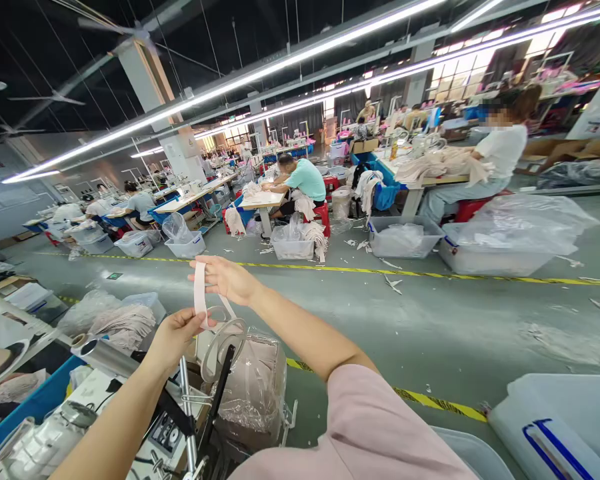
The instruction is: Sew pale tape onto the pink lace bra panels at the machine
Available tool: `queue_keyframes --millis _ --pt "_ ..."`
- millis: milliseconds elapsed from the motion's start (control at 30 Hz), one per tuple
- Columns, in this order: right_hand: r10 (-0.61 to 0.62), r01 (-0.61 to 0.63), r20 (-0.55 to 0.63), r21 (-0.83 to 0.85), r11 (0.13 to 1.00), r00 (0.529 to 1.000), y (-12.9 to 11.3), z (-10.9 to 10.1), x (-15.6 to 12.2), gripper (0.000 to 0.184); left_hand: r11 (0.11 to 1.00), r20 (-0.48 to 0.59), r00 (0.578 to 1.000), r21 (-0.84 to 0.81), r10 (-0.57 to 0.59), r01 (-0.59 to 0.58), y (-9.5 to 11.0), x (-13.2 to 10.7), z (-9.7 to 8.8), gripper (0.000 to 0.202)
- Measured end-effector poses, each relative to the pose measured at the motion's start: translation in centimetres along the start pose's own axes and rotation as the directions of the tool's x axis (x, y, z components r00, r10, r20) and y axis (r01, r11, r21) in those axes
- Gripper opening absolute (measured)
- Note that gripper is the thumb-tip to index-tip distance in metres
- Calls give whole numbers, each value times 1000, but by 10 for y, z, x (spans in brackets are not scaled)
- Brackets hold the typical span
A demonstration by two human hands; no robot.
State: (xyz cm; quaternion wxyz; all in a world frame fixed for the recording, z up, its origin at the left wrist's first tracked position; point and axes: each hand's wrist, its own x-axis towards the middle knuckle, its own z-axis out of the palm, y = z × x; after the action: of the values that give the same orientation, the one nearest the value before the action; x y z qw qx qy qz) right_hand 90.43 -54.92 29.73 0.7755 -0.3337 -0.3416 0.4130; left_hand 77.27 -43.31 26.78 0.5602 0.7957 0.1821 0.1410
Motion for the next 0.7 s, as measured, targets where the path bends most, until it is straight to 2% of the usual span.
queue_keyframes --millis 167,500,700 --pt "2 -1 0 21 1000 1000 2 -3 8 40 1000 -19 999 4 -29 29 -8 -2 -6 52" --pt "23 -23 78 -5 1000 997 6 3 6 51 998 -12 1000 67 10 -9 -32 -4 -15 42" --pt "29 -30 64 20 999 998 4 4 4 50 992 4 1000 119 29 -29 -38 -4 -15 43"
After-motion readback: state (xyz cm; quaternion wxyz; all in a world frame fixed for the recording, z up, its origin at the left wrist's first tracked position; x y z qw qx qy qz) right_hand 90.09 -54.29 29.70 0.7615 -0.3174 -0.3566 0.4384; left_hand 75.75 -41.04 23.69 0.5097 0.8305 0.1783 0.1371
